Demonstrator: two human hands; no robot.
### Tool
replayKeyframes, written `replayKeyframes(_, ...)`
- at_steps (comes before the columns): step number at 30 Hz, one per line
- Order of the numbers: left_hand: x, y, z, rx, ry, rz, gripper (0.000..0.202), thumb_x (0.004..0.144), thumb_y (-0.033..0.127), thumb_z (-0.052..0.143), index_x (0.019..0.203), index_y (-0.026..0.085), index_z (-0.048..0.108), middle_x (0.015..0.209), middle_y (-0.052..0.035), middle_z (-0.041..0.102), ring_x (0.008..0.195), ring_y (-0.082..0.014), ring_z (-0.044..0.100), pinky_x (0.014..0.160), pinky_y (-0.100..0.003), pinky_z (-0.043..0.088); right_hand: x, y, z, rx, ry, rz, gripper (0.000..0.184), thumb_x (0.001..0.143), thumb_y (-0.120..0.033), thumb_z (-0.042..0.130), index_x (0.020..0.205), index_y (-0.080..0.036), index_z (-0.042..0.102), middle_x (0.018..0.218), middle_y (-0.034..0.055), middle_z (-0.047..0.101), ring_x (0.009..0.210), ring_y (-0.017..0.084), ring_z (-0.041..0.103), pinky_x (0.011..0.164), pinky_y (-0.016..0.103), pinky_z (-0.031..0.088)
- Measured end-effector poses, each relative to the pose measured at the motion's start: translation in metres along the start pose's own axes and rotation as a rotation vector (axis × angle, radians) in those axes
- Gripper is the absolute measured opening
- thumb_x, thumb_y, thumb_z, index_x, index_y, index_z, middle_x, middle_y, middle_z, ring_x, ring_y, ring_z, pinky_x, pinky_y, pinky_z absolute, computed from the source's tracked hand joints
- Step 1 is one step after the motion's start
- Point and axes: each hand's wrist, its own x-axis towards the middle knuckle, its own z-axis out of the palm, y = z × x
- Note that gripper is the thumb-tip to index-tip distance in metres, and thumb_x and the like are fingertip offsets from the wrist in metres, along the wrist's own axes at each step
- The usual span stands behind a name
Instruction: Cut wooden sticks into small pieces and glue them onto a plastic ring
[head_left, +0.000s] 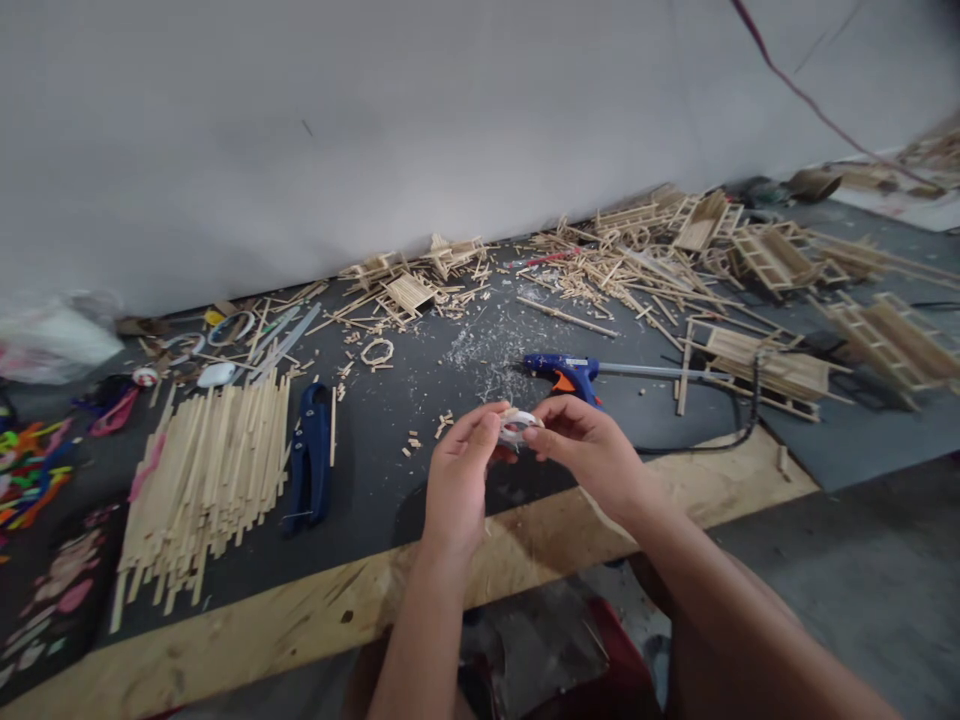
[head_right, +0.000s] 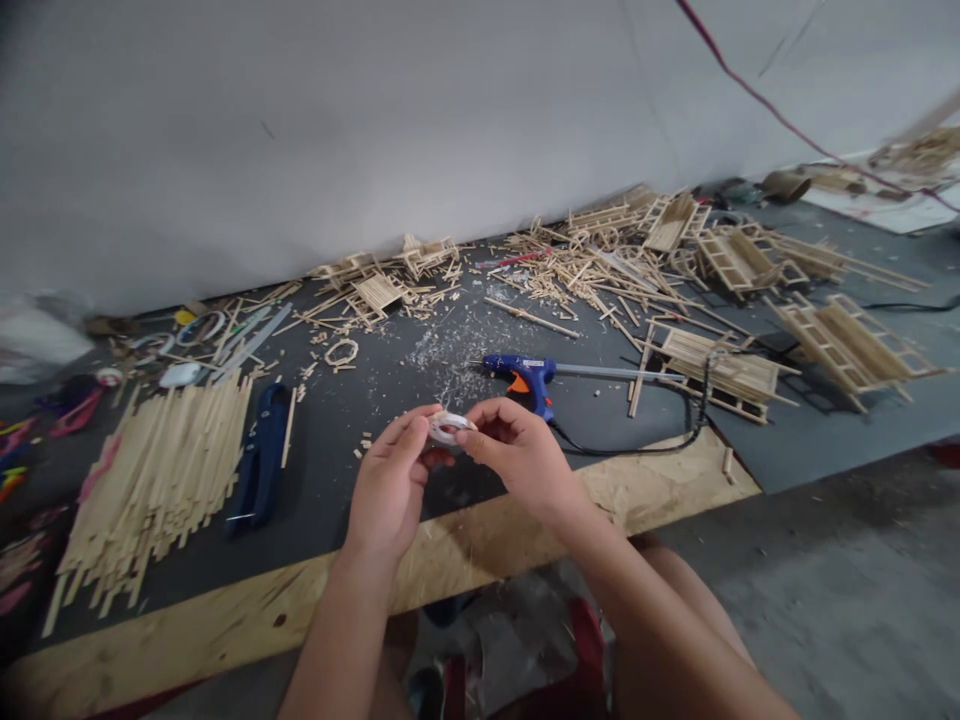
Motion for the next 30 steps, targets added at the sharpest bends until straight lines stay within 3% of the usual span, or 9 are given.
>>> replayKeyframes(11, -0.0006, 0.0048, -0.0005, -0.103, -0.05, -0.051, 0.012, 0.073, 0.024, 0.066, 0.084, 0.02, 0.067, 0.085, -0.0011, 0.067, 0.075, -0.0119, 0.059, 0.066, -0.024, 0.047, -0.002, -0.0021, -0.0009, -0.04, -0.007, -0.059, 0.017, 0.071, -0.033, 0.068, 0.08, -0.021, 0.059, 0.077, -0.0008, 0.059, 0.073, 0.013, 0.054, 0.069, 0.027, 0.042)
replayKeyframes(22, -0.0012, 0.0099, -0.0061, -0.111, -0.097, -0.066, 0.041, 0.071, 0.022, 0.068, 0.11, 0.023, 0.057, 0.093, -0.0011, 0.065, 0.078, -0.0108, 0.06, 0.07, -0.023, 0.047, -0.0029, -0.0031, -0.0034, -0.049, -0.017, -0.055, 0.019, 0.069, -0.034, 0.069, 0.08, -0.021, 0.059, 0.08, -0.0003, 0.059, 0.075, 0.013, 0.055, 0.071, 0.028, 0.043)
replayKeyframes(30, -0.0007, 0.0074, -0.0064, -0.137, -0.066, -0.087, 0.027, 0.078, 0.033, 0.06, 0.101, 0.019, 0.062, 0.093, -0.0065, 0.068, 0.081, -0.0144, 0.062, 0.07, -0.026, 0.048, -0.0036, -0.0061, -0.0039, -0.014, -0.016, -0.03, 0.022, 0.068, -0.036, 0.07, 0.078, -0.02, 0.058, 0.078, -0.0003, 0.059, 0.073, 0.013, 0.054, 0.07, 0.028, 0.042)
